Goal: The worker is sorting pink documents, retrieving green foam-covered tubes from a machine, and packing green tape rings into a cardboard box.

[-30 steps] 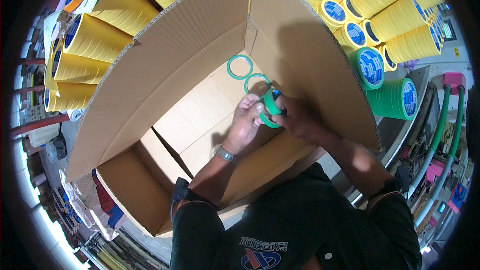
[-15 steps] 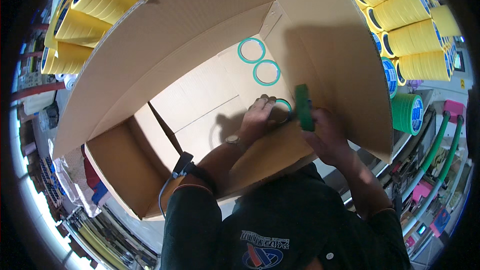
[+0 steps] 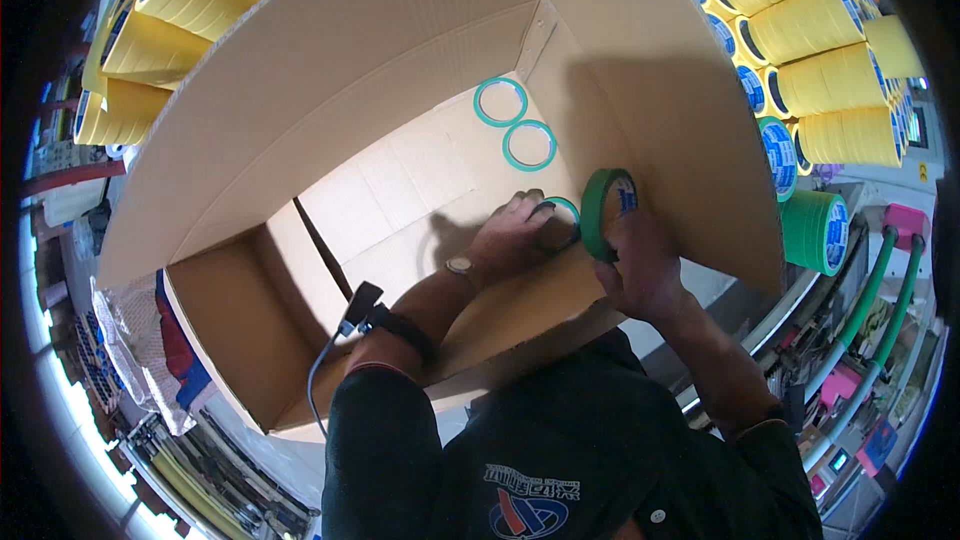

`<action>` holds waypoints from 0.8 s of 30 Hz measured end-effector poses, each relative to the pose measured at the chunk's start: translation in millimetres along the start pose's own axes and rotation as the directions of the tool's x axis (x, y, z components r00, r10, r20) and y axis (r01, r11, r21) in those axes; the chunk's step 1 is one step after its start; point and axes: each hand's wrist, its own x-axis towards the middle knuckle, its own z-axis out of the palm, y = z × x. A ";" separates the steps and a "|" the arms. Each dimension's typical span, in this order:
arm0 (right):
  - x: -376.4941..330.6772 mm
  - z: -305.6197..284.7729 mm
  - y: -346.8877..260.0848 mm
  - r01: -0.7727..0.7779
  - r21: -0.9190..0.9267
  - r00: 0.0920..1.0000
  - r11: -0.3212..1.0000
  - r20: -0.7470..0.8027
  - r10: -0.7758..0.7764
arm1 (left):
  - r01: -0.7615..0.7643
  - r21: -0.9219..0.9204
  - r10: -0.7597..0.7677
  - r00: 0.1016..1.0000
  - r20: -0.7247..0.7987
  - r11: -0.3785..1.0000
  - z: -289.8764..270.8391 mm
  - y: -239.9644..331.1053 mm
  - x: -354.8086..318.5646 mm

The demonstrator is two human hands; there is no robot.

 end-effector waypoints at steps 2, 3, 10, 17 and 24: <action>-2.0 4.0 3.7 0.040 0.005 0.995 0.999 -0.089 -0.040 | -0.030 0.029 0.029 0.999 0.038 0.999 -3.3 0.1 7.9; 1.0 6.8 2.2 0.091 0.007 0.979 0.996 -0.186 -0.088 | -0.036 0.080 0.034 0.999 0.016 0.996 14.2 -17.8 5.3; -16.3 14.1 7.4 0.134 0.020 0.975 0.991 -0.183 -0.128 | -0.029 0.065 0.028 1.000 0.010 0.997 23.5 -14.6 13.4; -30.3 15.9 1.7 0.032 -0.061 0.989 0.998 -0.144 -0.040 | 0.225 -0.030 -0.227 0.956 -0.188 0.974 -7.9 0.1 37.0; -20.9 12.1 -2.4 0.054 -0.039 0.979 0.998 -0.194 -0.060 | 0.146 0.123 -0.106 0.952 -0.287 0.982 1.9 -12.8 50.8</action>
